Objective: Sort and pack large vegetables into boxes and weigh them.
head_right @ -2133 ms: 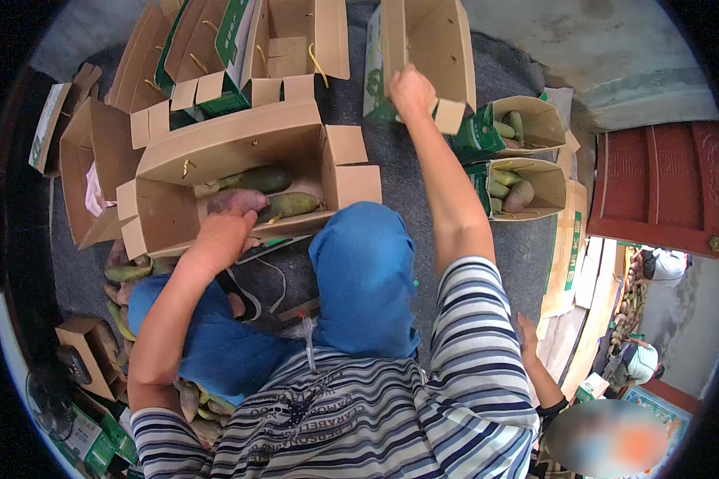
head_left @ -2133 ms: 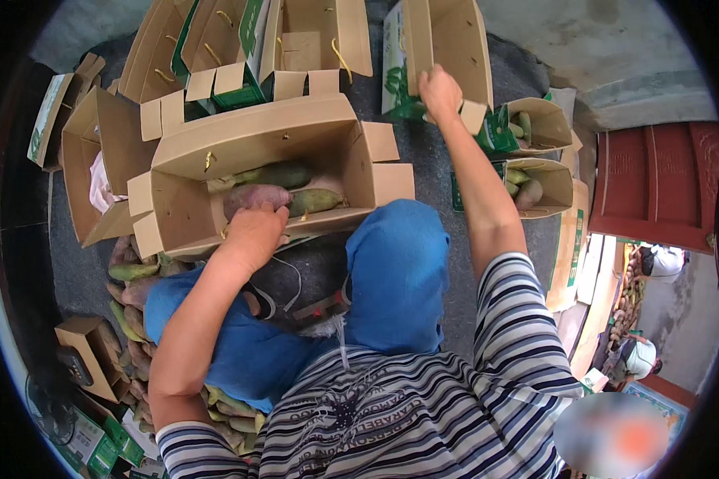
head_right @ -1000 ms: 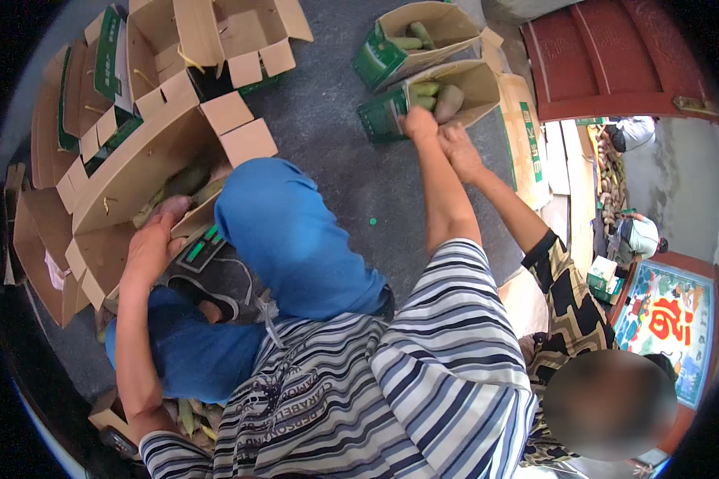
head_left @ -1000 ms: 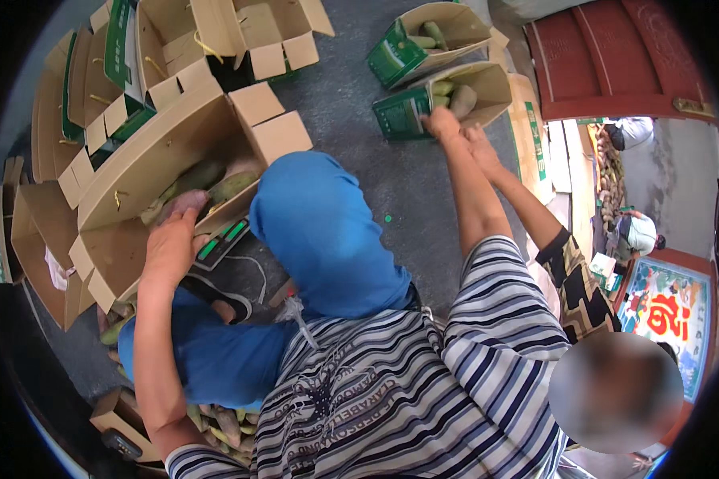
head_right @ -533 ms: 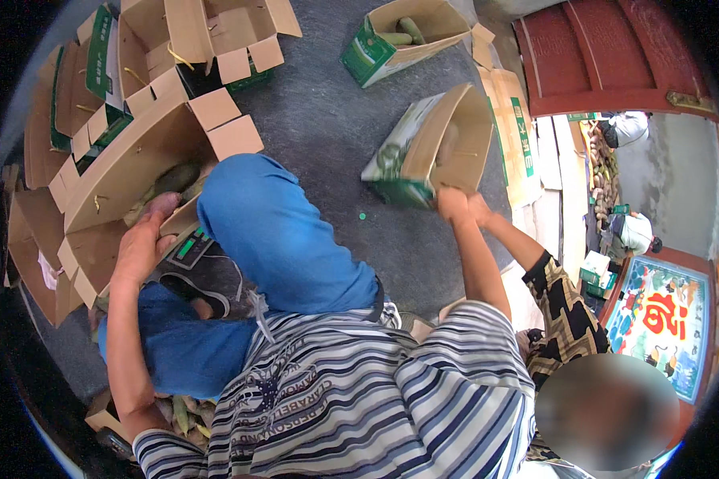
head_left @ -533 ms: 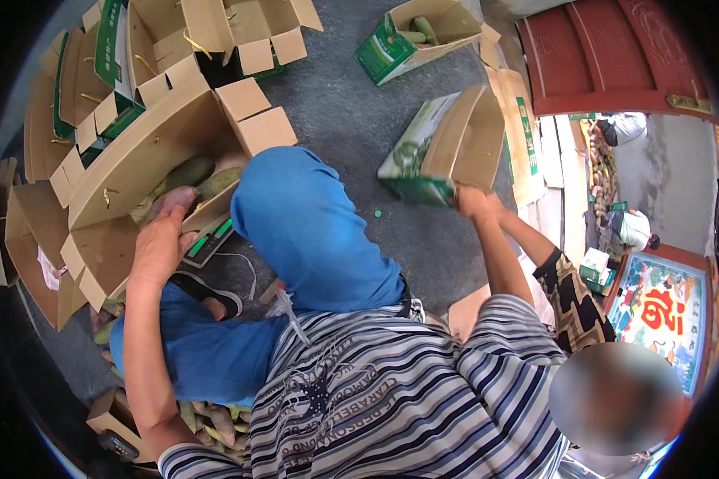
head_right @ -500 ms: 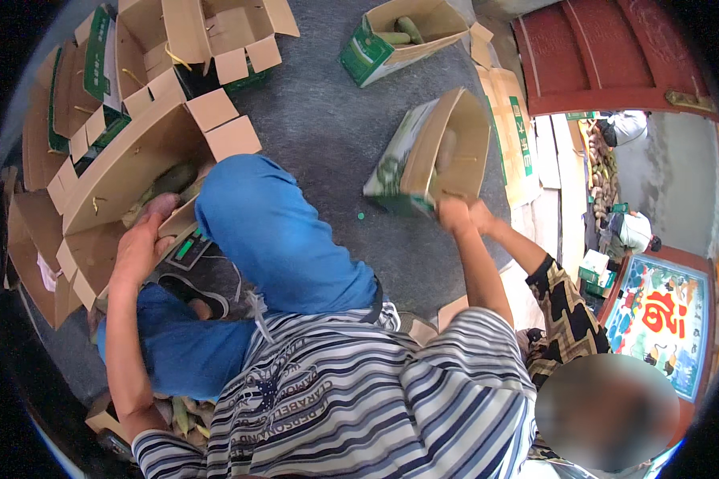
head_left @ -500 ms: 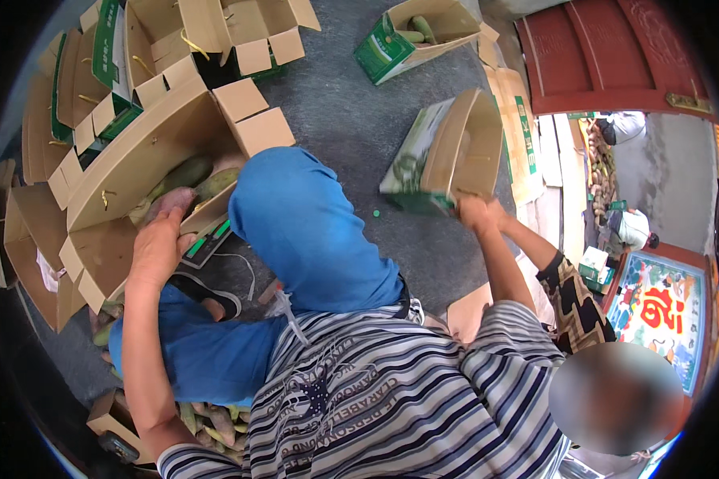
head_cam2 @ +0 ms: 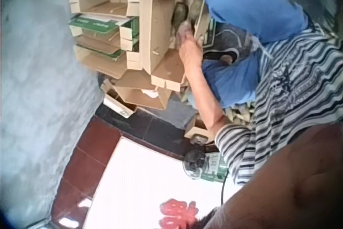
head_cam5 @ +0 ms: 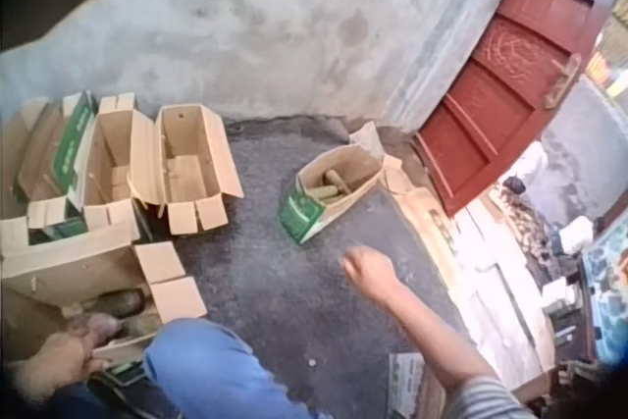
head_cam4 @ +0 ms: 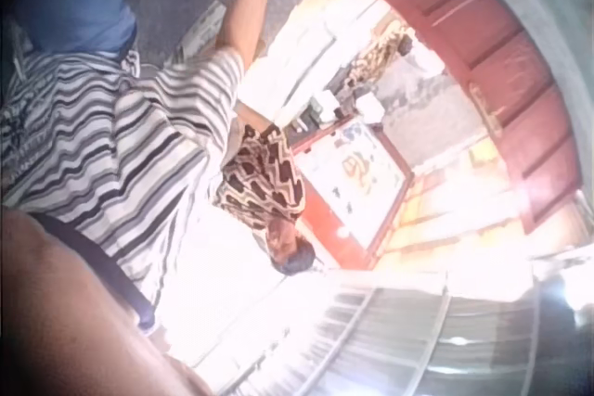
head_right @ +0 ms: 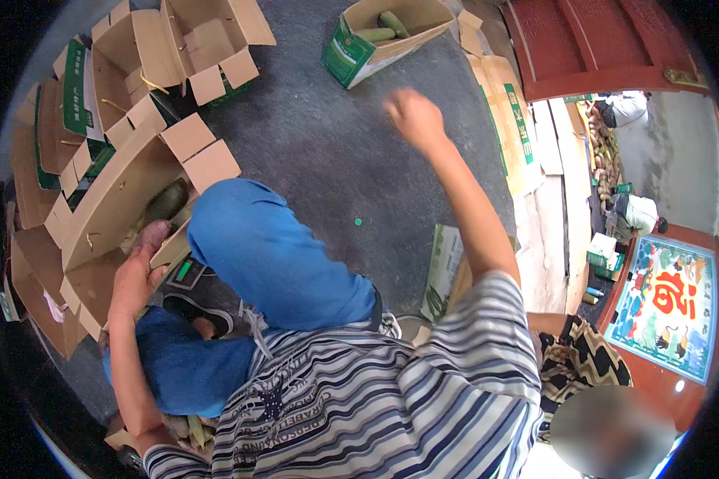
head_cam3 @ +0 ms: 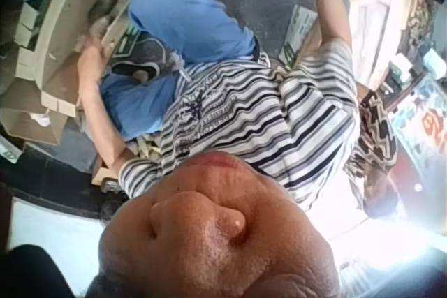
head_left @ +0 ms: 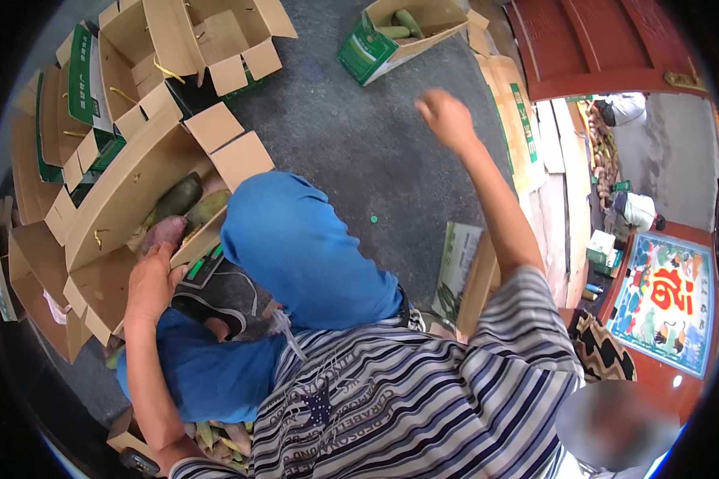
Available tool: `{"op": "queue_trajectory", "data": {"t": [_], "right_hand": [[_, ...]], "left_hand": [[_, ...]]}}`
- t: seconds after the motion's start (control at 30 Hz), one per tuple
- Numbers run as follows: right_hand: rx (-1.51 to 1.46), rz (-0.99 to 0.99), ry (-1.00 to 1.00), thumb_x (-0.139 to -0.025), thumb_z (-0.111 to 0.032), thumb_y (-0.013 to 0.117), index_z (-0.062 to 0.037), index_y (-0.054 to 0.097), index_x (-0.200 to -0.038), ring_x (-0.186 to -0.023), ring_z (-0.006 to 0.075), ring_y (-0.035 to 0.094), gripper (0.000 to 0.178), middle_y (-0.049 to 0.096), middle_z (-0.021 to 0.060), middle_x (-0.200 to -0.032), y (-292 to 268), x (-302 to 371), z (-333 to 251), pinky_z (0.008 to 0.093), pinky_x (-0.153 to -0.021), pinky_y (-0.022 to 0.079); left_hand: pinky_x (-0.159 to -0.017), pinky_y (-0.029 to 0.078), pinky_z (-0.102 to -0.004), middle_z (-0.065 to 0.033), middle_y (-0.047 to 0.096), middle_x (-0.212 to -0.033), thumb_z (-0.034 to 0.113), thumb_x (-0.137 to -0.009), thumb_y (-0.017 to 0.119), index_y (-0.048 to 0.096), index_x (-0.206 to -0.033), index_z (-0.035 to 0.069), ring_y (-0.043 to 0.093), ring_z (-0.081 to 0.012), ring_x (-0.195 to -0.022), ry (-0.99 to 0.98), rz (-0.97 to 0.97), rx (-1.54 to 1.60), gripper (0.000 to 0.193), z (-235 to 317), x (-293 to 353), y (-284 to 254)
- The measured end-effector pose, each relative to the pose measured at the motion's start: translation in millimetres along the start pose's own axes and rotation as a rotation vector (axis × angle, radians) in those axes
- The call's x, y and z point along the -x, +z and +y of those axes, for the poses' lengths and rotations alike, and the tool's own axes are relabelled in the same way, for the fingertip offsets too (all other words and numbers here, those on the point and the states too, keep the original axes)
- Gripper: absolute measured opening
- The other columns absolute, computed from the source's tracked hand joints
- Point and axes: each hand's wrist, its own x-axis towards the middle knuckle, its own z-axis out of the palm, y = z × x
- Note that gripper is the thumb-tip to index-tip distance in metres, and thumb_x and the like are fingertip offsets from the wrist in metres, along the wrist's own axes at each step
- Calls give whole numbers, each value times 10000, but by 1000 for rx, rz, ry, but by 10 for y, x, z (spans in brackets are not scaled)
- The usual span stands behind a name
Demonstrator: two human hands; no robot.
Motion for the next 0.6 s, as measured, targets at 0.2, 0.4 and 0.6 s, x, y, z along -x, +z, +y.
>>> {"op": "queue_trajectory", "data": {"t": [0.2, 0.4, 0.6], "right_hand": [[107, 246, 194, -776, -345, 594, -57, 586, -998, -970, 299, 565, 364, 584, 144, -1039, 694, -1551, 86, 409, -828, 452], [30, -216, 323, -774, -354, 602, -114, 587, -1064, -1004, 299, 562, 378, 604, 144, -1052, 901, -1874, 412, 406, -841, 446], [9, -38, 214, -830, -320, 519, -139, 573, -1093, -933, 341, 567, 323, 609, 183, -959, 1096, -1711, 674, 431, -803, 440]], "left_hand": [[-732, 445, -433, -181, 565, -984, 136, -747, 634, 518, -1039, 37, 555, -365, -885, -41, -37, 41, 330, -31, 37, -17], [-729, 439, -428, -163, 563, -950, 126, -742, 634, 528, -1022, 53, 549, -354, -863, -45, -23, 56, 309, -1, 37, -30], [-729, 440, -425, -157, 570, -940, 135, -734, 644, 540, -1007, 53, 552, -352, -866, -36, -33, 74, 304, 28, 7, -32]]}}
